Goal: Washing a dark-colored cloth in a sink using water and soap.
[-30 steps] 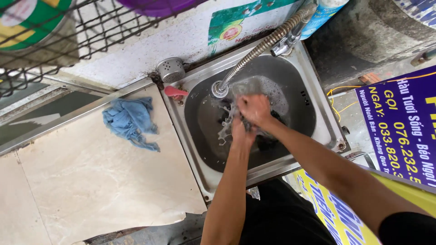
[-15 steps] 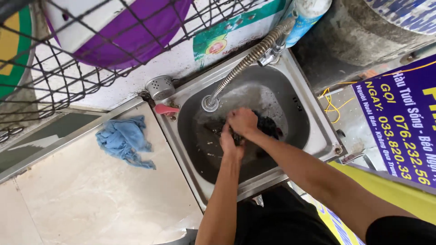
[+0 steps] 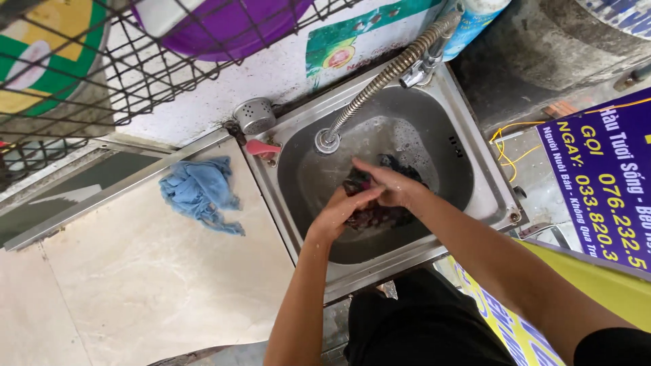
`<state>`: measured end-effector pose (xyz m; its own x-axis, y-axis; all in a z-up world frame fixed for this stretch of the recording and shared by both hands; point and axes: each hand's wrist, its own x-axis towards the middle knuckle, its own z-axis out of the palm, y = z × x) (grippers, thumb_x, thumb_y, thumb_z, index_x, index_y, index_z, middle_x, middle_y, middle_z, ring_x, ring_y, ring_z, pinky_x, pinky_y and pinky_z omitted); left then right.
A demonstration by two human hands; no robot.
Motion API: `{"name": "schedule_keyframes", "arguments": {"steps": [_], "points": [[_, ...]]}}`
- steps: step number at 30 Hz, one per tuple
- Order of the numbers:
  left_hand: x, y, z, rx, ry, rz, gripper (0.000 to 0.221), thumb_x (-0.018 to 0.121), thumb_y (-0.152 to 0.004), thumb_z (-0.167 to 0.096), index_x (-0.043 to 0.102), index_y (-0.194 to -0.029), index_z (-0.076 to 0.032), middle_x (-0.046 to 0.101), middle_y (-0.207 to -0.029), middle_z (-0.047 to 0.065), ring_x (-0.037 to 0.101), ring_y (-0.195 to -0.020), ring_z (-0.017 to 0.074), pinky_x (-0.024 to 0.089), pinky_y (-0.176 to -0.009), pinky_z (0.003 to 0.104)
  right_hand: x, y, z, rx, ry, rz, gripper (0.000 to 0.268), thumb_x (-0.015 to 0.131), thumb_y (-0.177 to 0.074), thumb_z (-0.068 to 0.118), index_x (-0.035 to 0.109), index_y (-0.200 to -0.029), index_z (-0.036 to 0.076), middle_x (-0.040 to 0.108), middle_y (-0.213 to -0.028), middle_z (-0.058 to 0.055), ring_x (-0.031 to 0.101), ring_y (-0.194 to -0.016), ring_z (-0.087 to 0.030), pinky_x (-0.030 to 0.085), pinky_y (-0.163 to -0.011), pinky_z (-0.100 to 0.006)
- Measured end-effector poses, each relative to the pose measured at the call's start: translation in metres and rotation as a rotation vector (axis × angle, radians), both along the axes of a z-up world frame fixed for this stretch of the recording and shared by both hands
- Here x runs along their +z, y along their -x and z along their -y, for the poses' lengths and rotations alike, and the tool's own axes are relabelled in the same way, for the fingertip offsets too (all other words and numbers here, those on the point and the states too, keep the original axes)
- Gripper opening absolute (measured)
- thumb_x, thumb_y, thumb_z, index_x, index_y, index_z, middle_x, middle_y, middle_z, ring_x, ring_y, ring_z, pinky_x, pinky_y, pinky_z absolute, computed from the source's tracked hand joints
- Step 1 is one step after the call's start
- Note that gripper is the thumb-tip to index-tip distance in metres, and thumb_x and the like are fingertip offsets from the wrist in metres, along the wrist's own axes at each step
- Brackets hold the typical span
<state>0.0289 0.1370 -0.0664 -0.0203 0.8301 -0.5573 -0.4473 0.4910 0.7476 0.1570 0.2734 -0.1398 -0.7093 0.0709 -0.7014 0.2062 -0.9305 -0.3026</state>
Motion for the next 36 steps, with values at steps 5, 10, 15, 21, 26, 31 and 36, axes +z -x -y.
{"name": "schedule_keyframes", "arguments": {"steps": [5,10,15,21,26,31,36], "points": [[0.0,0.064,-0.018,-0.441,0.128,-0.601,0.047,0.083,-0.084,-0.046,0.075,-0.102,-0.003,0.069,-0.085,0.007,0.06,-0.078,0.0175,0.047,-0.07,0.035,0.028,0.01,-0.049,-0.133,-0.504,0.072,0.043,0.074,-0.087,0.02,0.069,-0.129,0.018,0.071,-0.124,-0.009,0.069,-0.108,-0.021,0.057,-0.09,-0.034],[-0.061,0.039,-0.026,-0.358,0.12,-1.543,0.074,0.08,-0.077,-0.049,0.057,-0.137,-0.011,0.052,-0.144,0.022,0.052,-0.126,0.0411,0.049,-0.099,0.046,0.001,0.018,-0.059,0.249,-1.619,0.512,0.045,0.067,-0.097,0.024,0.06,-0.141,0.017,0.051,-0.149,-0.016,0.055,-0.132,-0.033,0.049,-0.111,-0.048],[-0.111,0.012,-0.026,-0.303,0.048,-1.465,0.081,0.059,-0.087,-0.044,0.038,-0.159,-0.014,0.027,-0.165,0.025,0.024,-0.15,0.0545,0.024,-0.113,0.065,-0.004,0.025,-0.038,1.173,-2.127,0.206,0.064,0.052,-0.096,0.042,0.033,-0.157,0.032,0.022,-0.168,-0.004,0.02,-0.153,-0.041,0.012,-0.107,-0.076],[-0.135,-0.01,-0.039,0.456,-0.072,-1.332,0.059,0.051,-0.104,-0.052,0.055,-0.148,-0.012,0.053,-0.16,0.024,0.042,-0.151,0.0448,0.034,-0.126,0.051,-0.057,0.029,-0.051,1.024,-2.123,0.307,0.094,0.056,-0.076,-0.005,0.042,-0.164,0.025,0.048,-0.155,-0.008,0.049,-0.141,-0.033,0.042,-0.118,-0.055],[-0.102,-0.022,-0.043,0.842,0.414,0.028,0.08,0.046,-0.098,-0.07,0.066,-0.122,0.004,0.07,-0.12,0.024,0.069,-0.114,0.0389,0.053,-0.101,0.049,-0.004,0.023,-0.037,0.486,-1.173,0.449,0.062,0.074,-0.098,0.041,0.057,-0.147,0.006,0.073,-0.122,-0.021,0.071,-0.115,-0.03,0.054,-0.1,-0.039],[-0.115,-0.011,-0.062,0.983,-0.051,0.855,0.064,0.044,-0.093,-0.068,0.065,-0.119,-0.013,0.069,-0.117,0.012,0.065,-0.105,0.0288,0.05,-0.093,0.045,0.038,0.002,-0.001,0.145,-1.163,0.194,0.054,0.076,-0.089,0.04,0.059,-0.124,0.003,0.068,-0.117,-0.017,0.063,-0.111,-0.023,0.052,-0.089,-0.038],[-0.235,-0.011,-0.07,0.177,-0.796,1.379,0.052,0.037,-0.125,-0.048,0.063,-0.118,-0.004,0.069,-0.112,0.01,0.066,-0.105,0.024,0.054,-0.096,0.033,0.108,0.01,0.049,0.521,-1.847,0.138,0.051,0.075,-0.084,0.055,0.068,-0.066,0.008,0.069,-0.066,-0.016,0.07,-0.064,-0.033,0.055,-0.062,-0.046]]}}
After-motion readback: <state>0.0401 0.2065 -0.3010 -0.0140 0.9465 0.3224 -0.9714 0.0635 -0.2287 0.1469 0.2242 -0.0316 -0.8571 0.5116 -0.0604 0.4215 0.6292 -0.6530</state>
